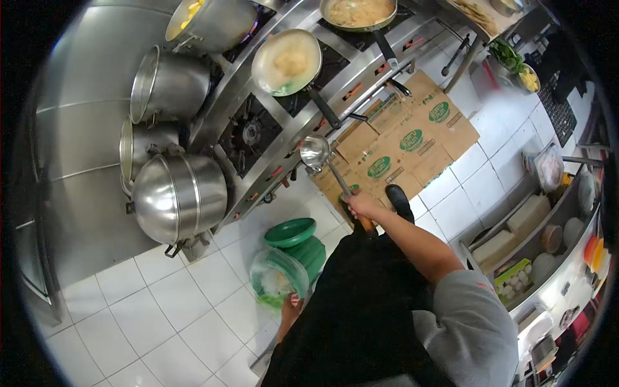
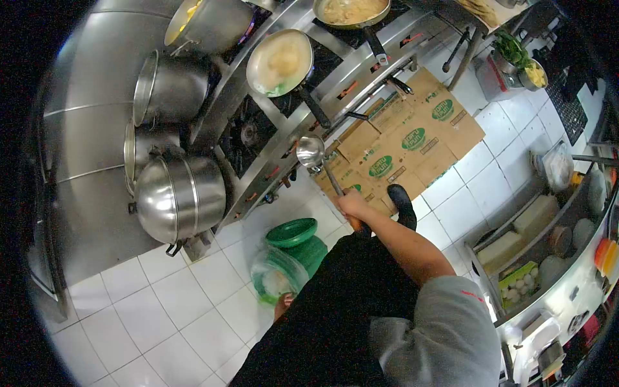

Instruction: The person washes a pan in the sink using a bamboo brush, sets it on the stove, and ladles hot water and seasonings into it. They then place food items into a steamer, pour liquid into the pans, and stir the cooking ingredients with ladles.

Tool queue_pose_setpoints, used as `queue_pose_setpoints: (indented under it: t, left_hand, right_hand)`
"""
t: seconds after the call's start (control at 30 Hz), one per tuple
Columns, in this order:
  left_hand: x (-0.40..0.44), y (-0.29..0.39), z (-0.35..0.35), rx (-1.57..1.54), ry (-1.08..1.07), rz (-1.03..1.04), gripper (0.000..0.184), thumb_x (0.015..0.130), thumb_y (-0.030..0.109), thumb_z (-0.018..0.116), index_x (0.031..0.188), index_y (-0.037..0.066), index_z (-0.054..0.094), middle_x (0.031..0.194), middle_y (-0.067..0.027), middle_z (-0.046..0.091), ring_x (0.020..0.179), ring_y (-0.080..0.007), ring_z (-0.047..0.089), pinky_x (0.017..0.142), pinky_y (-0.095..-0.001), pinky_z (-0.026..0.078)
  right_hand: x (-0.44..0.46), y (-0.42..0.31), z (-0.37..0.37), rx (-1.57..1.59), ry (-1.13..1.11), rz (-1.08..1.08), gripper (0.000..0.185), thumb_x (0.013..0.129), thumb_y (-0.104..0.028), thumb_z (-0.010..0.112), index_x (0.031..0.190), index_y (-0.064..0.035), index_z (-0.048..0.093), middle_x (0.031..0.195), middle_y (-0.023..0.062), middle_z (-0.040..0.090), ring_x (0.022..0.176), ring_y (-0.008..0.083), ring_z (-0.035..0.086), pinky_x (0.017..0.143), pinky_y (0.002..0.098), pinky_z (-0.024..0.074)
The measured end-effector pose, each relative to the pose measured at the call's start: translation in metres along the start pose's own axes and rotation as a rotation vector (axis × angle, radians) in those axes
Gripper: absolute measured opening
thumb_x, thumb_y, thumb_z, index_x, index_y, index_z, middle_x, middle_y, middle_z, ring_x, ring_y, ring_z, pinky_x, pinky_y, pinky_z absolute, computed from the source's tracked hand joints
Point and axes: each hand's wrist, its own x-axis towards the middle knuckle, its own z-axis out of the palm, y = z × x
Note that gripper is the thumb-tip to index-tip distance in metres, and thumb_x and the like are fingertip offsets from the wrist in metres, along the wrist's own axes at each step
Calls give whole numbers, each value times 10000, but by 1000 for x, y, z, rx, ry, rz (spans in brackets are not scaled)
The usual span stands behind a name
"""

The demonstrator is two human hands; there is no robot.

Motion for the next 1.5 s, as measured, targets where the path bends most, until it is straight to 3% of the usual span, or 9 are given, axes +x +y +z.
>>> queue_pose_setpoints:
  t: [0.23, 0.33, 0.57, 0.7, 0.97, 1.07, 1.17, 1.37, 1.5]
  left_hand:
    - [56, 56, -54, 77, -131, 48, 500, 877, 281, 759, 1221, -37, 584, 954, -168, 699, 867, -302, 704, 743, -395, 552]
    - [100, 7, -68, 318, -18, 352, 526, 882, 289, 760, 1251, -38, 576, 944, -159, 695, 884, -290, 693, 757, -390, 547]
    - [156, 15, -118, 251, -139, 182, 494, 868, 277, 755, 1217, -29, 586, 929, -169, 686, 873, -285, 680, 745, -398, 538]
    - [243, -83, -113, 149, -278, 171, 462, 868, 278, 739, 1178, -30, 590, 863, -150, 676, 828, -303, 673, 708, -410, 527]
    - [299, -39, -62, 795, -214, 1308, 300, 927, 240, 655, 1074, -17, 605, 674, -106, 579, 669, -317, 617, 586, -470, 489]
    - [295, 0, -34, 421, -380, 886, 241, 938, 198, 624, 1067, -5, 609, 708, -91, 577, 736, -296, 623, 651, -441, 517]
    - [294, 55, 8, 905, -454, 799, 249, 942, 215, 605, 1069, 1, 616, 766, -84, 598, 772, -263, 628, 650, -411, 522]
    - [271, 204, 84, 136, -816, 59, 389, 963, 404, 572, 996, 28, 662, 767, -66, 594, 673, -201, 585, 564, -345, 472]
    - [265, 315, 95, -181, -508, 184, 497, 968, 511, 565, 924, 31, 687, 749, -57, 583, 602, -165, 544, 518, -306, 444]
  right_hand:
    - [-2, -4, 13, -3, 49, 76, 232, 942, -245, 600, 959, -16, 565, 684, 34, 548, 494, 147, 516, 456, 330, 463]
    - [-32, -35, 22, -57, 43, 120, 221, 948, -227, 596, 951, -7, 576, 689, 35, 549, 495, 141, 519, 450, 321, 462]
    - [-36, -24, 50, 74, 111, 102, 202, 943, -202, 605, 958, -3, 576, 694, 46, 552, 496, 144, 521, 448, 324, 459]
    - [-38, -25, 52, 91, 134, 125, 211, 936, -216, 617, 939, -7, 586, 701, 43, 558, 504, 138, 526, 456, 318, 457]
    - [-93, 4, -26, 132, 412, 76, 272, 953, -293, 625, 860, -41, 585, 642, 29, 540, 482, 133, 506, 454, 310, 458]
    - [-150, -1, -64, 214, 590, 63, 278, 966, -307, 596, 883, -42, 584, 615, 29, 524, 465, 139, 485, 452, 310, 458]
    - [-201, -10, -96, 190, 852, 21, 227, 966, -273, 586, 940, -49, 569, 610, 25, 508, 460, 136, 485, 424, 311, 434]
    - [-273, -71, -154, 12, 1088, -430, 348, 978, -166, 605, 1293, -28, 551, 613, -31, 484, 483, 69, 475, 421, 256, 397]
    - [-274, -137, -202, -125, 960, -637, 414, 979, -134, 592, 1373, -25, 523, 651, -31, 515, 560, 53, 465, 495, 229, 387]
